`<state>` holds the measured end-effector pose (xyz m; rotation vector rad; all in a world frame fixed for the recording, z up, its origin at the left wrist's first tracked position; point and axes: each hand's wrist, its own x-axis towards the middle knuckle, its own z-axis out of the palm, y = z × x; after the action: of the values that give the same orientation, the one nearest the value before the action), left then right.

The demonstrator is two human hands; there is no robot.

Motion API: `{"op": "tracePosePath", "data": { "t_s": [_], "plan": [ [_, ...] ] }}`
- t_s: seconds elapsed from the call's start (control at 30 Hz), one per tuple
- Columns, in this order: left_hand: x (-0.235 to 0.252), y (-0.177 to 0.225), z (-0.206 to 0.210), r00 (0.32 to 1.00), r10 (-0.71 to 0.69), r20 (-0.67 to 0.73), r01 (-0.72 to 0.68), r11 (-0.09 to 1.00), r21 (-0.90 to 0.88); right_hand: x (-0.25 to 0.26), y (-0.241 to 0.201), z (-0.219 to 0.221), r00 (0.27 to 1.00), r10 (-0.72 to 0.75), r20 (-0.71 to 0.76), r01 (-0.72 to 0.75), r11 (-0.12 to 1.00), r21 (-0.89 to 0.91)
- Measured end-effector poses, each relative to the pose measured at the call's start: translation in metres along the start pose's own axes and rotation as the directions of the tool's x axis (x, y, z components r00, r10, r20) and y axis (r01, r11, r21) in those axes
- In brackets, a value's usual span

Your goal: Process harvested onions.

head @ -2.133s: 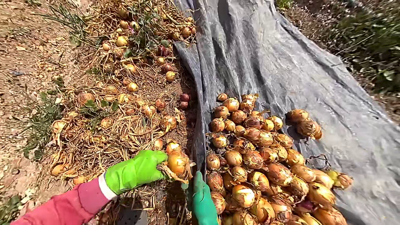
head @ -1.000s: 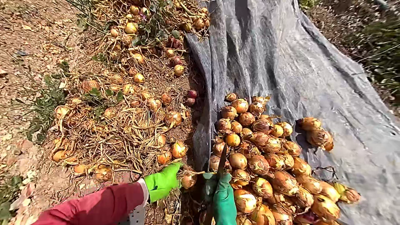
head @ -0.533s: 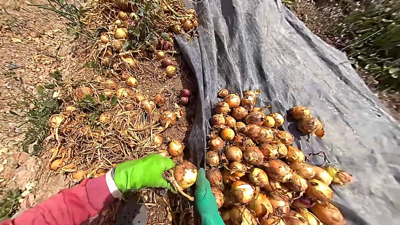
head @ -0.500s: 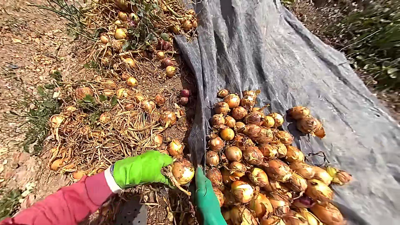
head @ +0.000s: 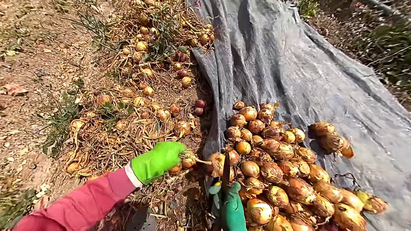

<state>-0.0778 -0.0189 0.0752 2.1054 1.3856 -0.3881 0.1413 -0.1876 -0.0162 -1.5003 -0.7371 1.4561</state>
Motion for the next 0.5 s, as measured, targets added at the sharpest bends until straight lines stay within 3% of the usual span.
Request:
{"op": "tracePosePath", "data": {
  "t_s": [0.1,0.2,0.37,0.43,0.5],
  "plan": [
    [0.049,-0.022,-0.004,0.961,-0.165,-0.224,0.144,0.984,-0.104,0.009,0.001,-0.011,0.996,0.011,-0.083,-0.005,0.997,0.073],
    [0.106,-0.036,0.029,0.957,-0.166,-0.236,0.155,0.986,-0.068,0.001,0.010,0.006,0.999,0.045,0.018,-0.045,0.999,-0.012],
    [0.117,-0.049,0.052,0.932,-0.285,-0.223,0.154,0.870,-0.469,0.001,0.020,0.013,0.995,0.066,0.077,-0.060,0.995,-0.076],
    [0.101,-0.055,0.037,0.942,-0.260,-0.211,0.154,0.895,-0.418,0.004,0.019,0.011,0.995,0.081,0.063,-0.077,0.995,-0.063],
    [0.089,-0.062,0.028,0.949,-0.246,-0.195,0.206,0.957,-0.203,0.008,0.019,0.007,0.997,0.065,0.049,-0.062,0.996,-0.058]
  ]
}}
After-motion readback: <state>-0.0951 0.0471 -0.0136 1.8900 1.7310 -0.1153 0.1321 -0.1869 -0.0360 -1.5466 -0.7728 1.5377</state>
